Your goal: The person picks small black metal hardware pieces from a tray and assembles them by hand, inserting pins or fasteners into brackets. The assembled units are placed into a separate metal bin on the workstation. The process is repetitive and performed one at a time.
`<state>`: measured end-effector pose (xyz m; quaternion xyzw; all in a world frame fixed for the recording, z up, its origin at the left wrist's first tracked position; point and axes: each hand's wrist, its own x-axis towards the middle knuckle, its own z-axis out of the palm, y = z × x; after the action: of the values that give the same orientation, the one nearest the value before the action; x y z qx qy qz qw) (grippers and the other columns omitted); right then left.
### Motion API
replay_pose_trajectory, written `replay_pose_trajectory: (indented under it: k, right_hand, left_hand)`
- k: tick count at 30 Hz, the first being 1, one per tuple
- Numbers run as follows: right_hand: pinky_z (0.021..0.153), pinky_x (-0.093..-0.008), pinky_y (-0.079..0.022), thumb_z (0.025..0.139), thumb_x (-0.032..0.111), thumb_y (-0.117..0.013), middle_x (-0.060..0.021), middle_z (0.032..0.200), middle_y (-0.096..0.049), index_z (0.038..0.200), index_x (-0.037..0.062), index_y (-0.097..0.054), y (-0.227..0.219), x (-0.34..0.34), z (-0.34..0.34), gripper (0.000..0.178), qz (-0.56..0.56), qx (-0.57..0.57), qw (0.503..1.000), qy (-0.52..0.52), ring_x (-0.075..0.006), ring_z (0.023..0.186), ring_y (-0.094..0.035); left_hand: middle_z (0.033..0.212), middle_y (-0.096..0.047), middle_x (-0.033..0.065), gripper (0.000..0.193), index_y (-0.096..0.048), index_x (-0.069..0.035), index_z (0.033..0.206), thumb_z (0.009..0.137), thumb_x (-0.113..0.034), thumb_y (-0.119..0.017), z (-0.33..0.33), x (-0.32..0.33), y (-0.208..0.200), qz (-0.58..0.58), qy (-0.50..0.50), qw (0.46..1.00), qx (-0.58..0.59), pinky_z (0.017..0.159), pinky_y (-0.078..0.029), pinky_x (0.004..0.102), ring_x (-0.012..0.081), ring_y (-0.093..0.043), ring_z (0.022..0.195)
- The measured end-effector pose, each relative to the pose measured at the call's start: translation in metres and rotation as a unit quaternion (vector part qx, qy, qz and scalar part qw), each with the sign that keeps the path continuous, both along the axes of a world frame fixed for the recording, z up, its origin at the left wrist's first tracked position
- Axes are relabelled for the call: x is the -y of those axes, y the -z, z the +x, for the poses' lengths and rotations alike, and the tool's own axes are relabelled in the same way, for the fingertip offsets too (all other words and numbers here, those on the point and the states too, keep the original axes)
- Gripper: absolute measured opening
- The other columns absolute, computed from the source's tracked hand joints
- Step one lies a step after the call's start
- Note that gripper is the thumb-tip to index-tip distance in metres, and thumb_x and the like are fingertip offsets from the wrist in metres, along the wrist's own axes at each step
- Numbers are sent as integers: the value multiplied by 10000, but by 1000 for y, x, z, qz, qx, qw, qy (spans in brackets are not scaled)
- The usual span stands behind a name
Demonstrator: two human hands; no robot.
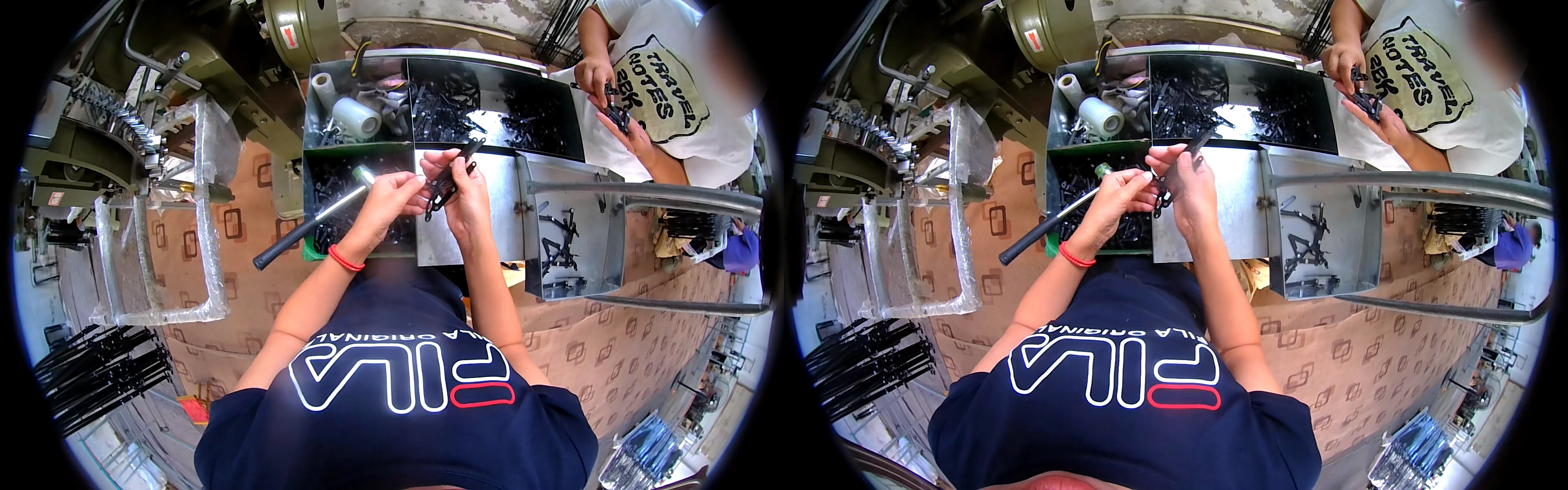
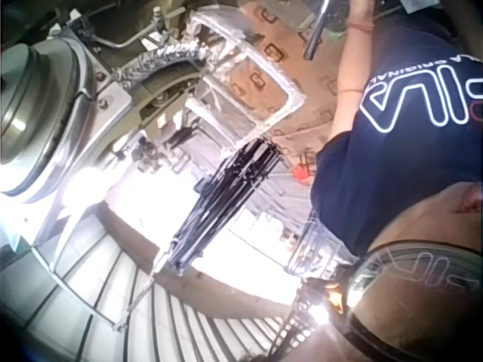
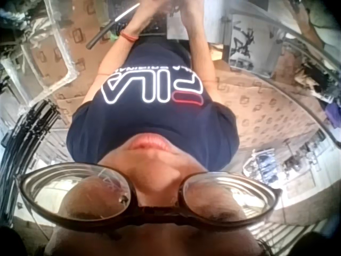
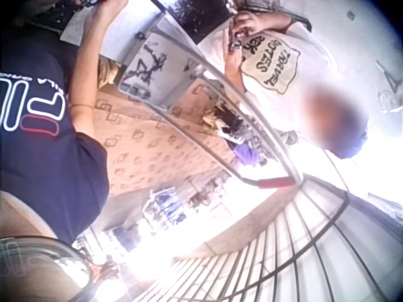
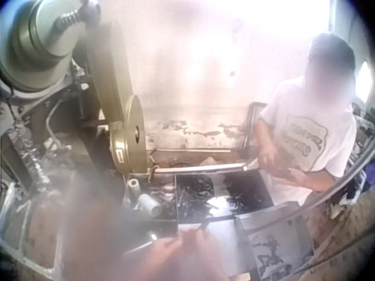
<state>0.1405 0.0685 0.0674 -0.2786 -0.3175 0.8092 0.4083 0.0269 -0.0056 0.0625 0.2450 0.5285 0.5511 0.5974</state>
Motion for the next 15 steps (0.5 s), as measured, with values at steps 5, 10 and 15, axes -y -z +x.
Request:
replay_pose_trajectory:
  k: [5, 10, 15]
  right_hand:
    - [712, -387, -484, 923, 227, -344, -201, 952, -559, 1050, 0, -396, 21, -66, -7, 265, -139, 11, 986, 95, -272, 799, -581]
    - [434, -312, -430, 888, 139, -327, -207, 803, -567, 1060, -18, -376, 54, -166, -44, 238, -102, 105, 984, 97, -214, 544, -548]
    - [629, -403, -447, 858, 346, -484, -182, 844, -567, 913, 29, -459, 103, -195, -79, 322, -94, 194, 976, -6, -276, 708, -566]
  left_hand:
    - [910, -598, 36, 268, -564, -28, 974, 881, -260, -469, 2, 2, 10, 0, 15, 1000, -1, 749, -447, 217, 82, -557, 825]
    - [919, -601, 37, 225, -565, -39, 963, 871, -221, -469, 2, 7, 8, 1, 30, 999, -22, 734, -430, 213, 79, -557, 806]
    - [915, -598, 35, 204, -562, -42, 955, 870, -196, -459, 1, 6, 9, 3, 32, 999, -19, 715, -430, 205, 73, -556, 795]
